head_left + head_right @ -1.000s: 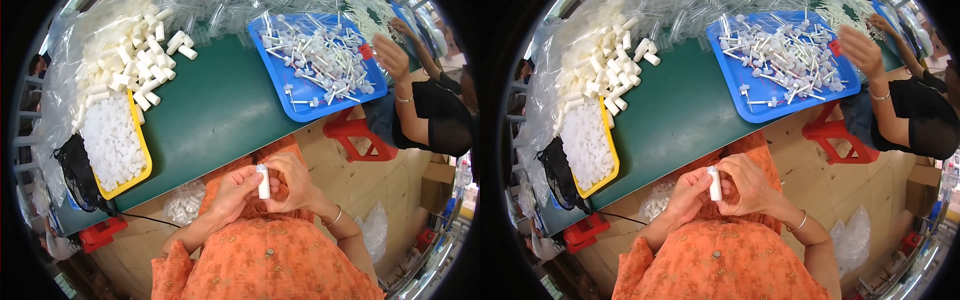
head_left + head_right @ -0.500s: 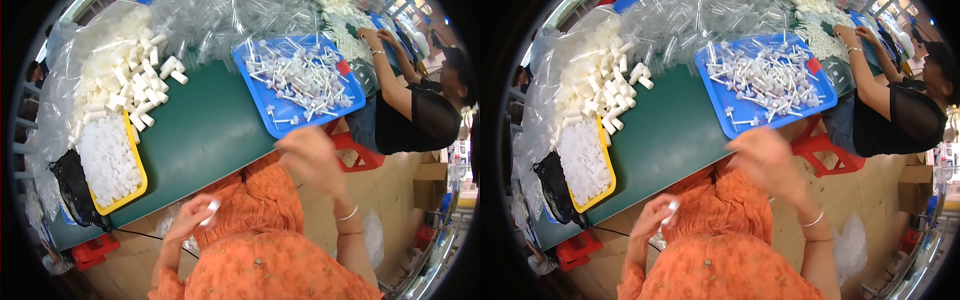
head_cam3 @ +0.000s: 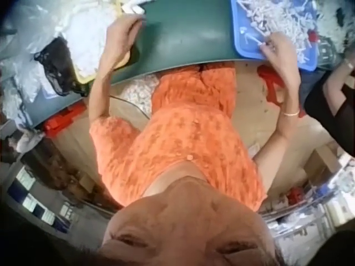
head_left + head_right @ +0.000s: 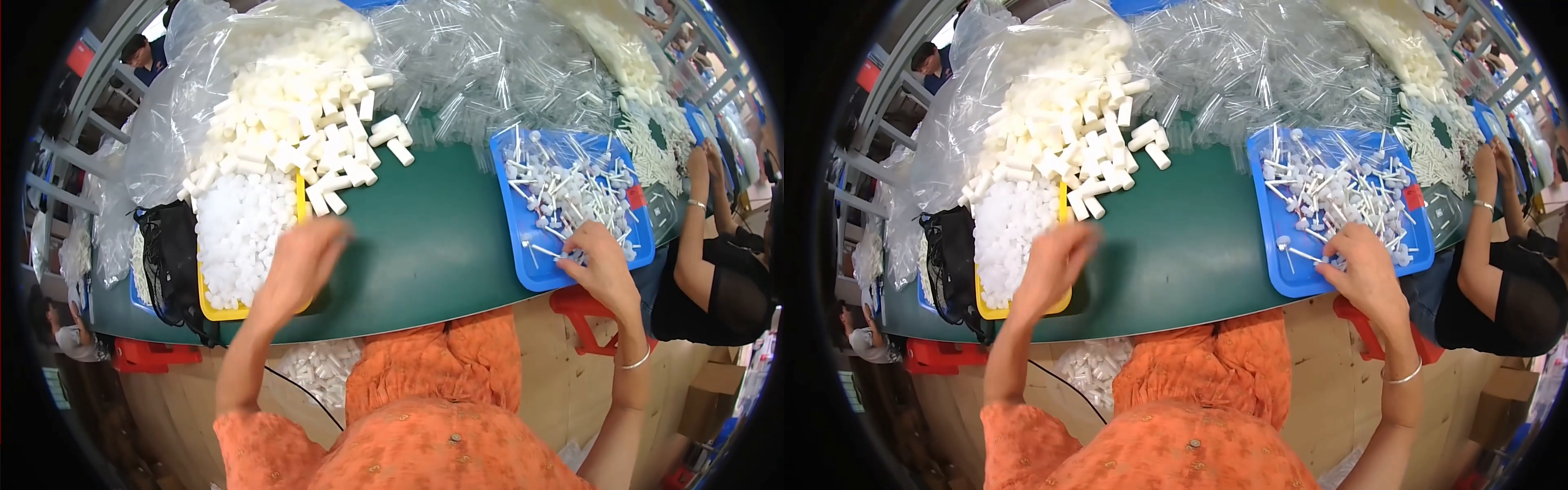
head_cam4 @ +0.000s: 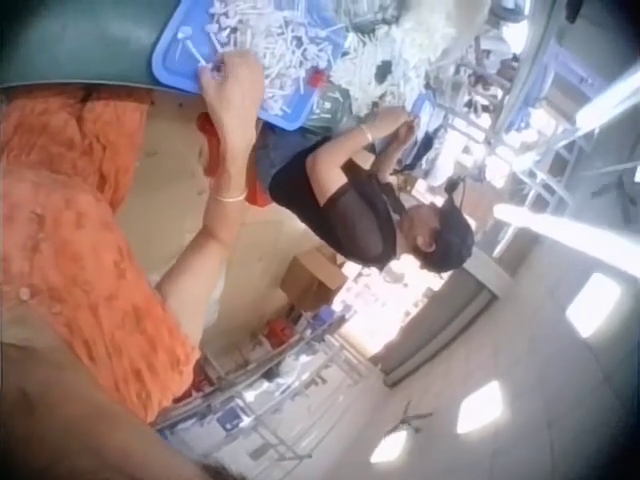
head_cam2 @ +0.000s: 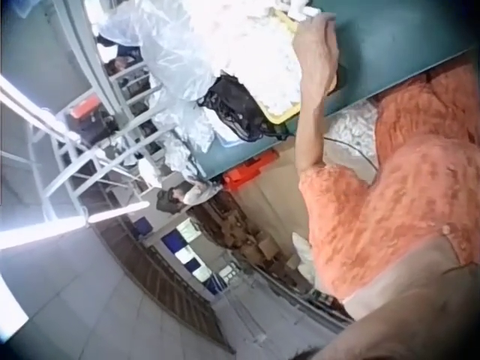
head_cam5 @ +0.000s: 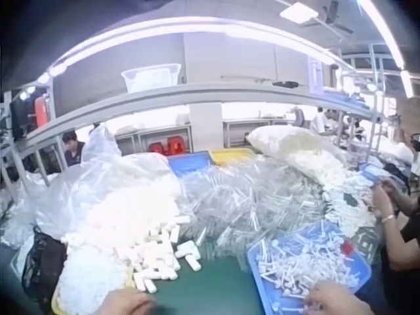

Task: Manually assemble small plastic and foam parts into a single component at a factory workbench.

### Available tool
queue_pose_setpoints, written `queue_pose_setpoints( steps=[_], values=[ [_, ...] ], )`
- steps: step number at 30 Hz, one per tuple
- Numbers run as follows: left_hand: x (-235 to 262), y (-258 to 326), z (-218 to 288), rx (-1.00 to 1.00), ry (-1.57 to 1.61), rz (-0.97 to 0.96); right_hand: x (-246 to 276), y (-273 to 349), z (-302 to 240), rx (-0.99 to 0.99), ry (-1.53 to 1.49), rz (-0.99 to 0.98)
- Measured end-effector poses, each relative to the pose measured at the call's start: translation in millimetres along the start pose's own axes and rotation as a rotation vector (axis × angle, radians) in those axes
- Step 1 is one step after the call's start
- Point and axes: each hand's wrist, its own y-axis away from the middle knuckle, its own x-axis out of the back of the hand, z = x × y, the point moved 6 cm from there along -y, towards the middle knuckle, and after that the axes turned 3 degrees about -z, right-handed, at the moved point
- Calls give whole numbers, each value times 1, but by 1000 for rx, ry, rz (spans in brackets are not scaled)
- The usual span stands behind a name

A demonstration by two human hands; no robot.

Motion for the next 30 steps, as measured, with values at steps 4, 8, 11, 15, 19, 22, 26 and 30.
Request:
queue_pose_setpoints(
  steps=[4,8,11,15,19,22,26,30],
  values=[
    [-16,-72,-29,-258,-496,80,12,16,16,-182,-317,130],
    [-26,-87,-35,-321,-633,-7,-9,42,29,-234,-964,359],
    [-26,-84,-25,-393,-583,124,-42,61,27,-238,-1533,501],
    [-45,-78,-43,-304,-615,-44,-67,78,9,-202,-1768,573],
    [-39,-75,-39,-309,-625,-92,-65,84,-14,-178,-1737,602],
    [-36,-77,-37,-353,-626,-126,-74,84,-26,-178,-1770,516],
    [-31,-77,-25,-384,-497,-108,-87,79,-36,-116,-1789,501],
    [-54,-46,29,-39,375,-205,-97,67,-62,-217,-1795,424]
  ],
)
